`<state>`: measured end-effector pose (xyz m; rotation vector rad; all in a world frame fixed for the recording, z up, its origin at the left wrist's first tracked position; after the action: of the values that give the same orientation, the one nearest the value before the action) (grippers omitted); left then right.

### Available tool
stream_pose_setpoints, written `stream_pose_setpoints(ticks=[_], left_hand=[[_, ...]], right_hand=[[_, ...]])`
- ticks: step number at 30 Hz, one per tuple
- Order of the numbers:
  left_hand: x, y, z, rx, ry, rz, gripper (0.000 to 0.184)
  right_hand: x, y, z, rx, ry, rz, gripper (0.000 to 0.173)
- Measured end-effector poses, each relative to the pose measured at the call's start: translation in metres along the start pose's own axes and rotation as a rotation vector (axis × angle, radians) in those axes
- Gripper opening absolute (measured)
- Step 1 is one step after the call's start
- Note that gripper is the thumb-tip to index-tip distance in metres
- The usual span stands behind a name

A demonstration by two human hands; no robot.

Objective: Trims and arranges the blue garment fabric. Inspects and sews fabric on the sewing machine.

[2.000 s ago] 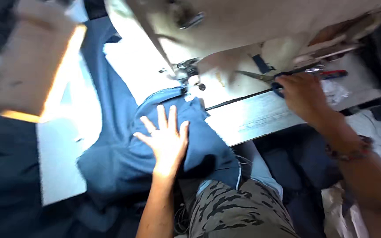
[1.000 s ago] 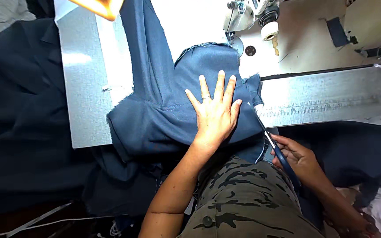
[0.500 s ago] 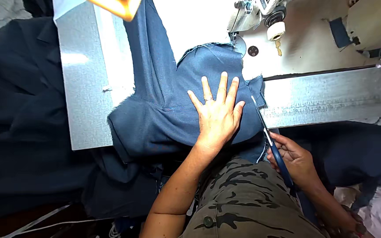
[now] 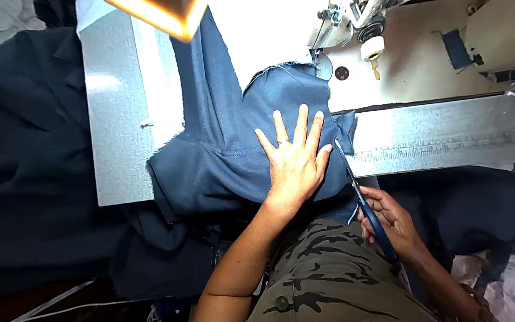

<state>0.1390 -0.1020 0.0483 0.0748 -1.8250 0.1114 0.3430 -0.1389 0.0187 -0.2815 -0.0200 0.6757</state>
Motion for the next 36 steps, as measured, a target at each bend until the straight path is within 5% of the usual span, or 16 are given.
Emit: stream_pose_setpoints(ticks=[4,8,36], left_hand=[[-0.003,-0.006,-0.001,-0.001,0.012,-0.001,0.061],[-0.002,-0.007,-0.001,-0.001,0.002,0.003,0.061],[-0.004,-0.013,-0.002,-0.017,0.005,-0.008,0.062]], right_hand=[[0.000,-0.001,0.001,0.027,-0.023,0.028,0.059],[0.001,-0.014,-0.005,0.042,-0.118,0.100,0.082],[-0.003,-0.009,0.001,0.102,-0.121,0.001,0.072]])
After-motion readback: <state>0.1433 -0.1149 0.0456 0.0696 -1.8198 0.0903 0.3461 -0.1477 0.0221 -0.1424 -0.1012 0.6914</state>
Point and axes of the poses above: each hand's wrist, its own y-axis towards the middle knuckle, its own x-axis out of the back of the hand, z = x × y, the point moved 7 cm from there along y, towards the middle knuckle, and after that the axes turned 6 degrees about z, right-handed, at the moved point
